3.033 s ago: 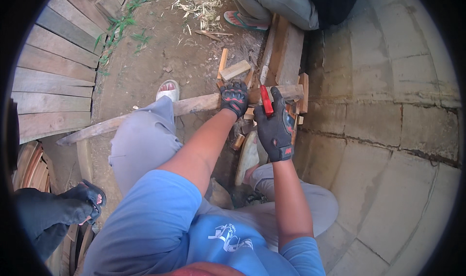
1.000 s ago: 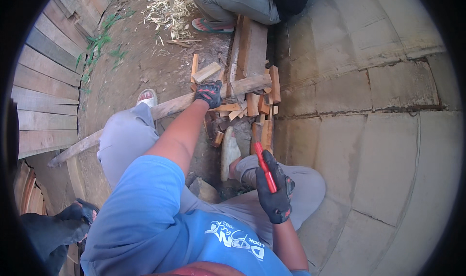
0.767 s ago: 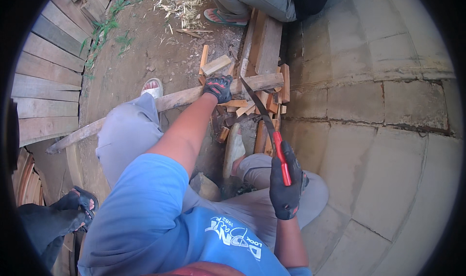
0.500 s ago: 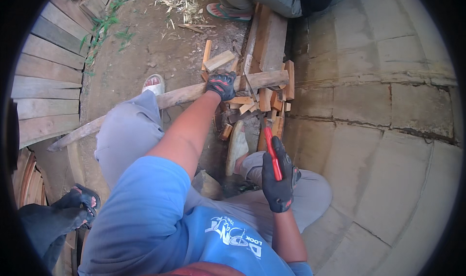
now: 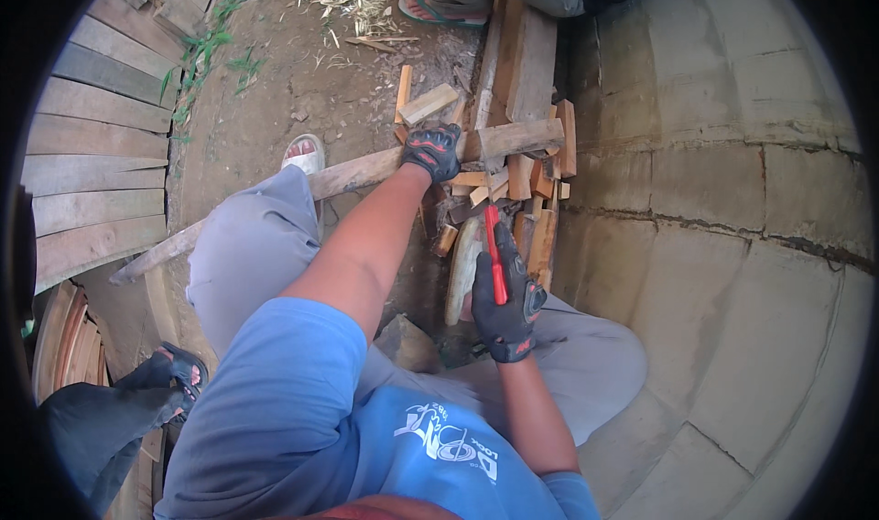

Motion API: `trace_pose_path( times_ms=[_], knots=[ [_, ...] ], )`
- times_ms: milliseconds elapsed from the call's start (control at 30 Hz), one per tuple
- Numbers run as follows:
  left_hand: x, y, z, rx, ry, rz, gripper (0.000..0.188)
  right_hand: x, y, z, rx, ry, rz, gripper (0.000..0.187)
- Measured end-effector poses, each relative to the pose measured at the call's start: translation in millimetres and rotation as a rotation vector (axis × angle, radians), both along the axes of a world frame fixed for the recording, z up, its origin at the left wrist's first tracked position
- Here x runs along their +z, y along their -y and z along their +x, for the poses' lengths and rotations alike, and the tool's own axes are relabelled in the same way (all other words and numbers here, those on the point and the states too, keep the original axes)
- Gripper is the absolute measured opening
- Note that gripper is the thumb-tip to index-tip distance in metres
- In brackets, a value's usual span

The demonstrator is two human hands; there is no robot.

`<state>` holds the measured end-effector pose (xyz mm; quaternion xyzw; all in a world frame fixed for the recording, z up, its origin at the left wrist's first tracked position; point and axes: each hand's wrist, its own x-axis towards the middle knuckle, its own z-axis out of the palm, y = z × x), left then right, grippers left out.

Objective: The person sits on the ground and uses a red-handled machete to split small pieces of wood. They hold the wood with their left hand and strike it with the machete in their right hand, creating smaller fragments that accumulate on the ground.

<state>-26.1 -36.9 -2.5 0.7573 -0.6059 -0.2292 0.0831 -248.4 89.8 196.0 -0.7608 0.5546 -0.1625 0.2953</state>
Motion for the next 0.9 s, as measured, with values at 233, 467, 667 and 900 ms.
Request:
trace_pose_path(
  times_ms=[233,467,667,900],
  knots=[
    [1,1,-2,0.001,-0.002,0.03,0.043,-19,45,-4,0.085,0.073,-0.189,0.041],
    [-1,2,2,-0.018,-0.024,0.044,0.043,-19,41,11,-0.009,-0.009,-0.074,0.042],
    [0,5,0,-0.035,-0.034,0.054,0.045,-26,44,11,0.026,0.046,-0.171,0.041],
    [-9,6,13,-0.039,-0.038,0.045,0.057,-14,62,0,0.067,0.037,-0.089,0.039]
  ],
)
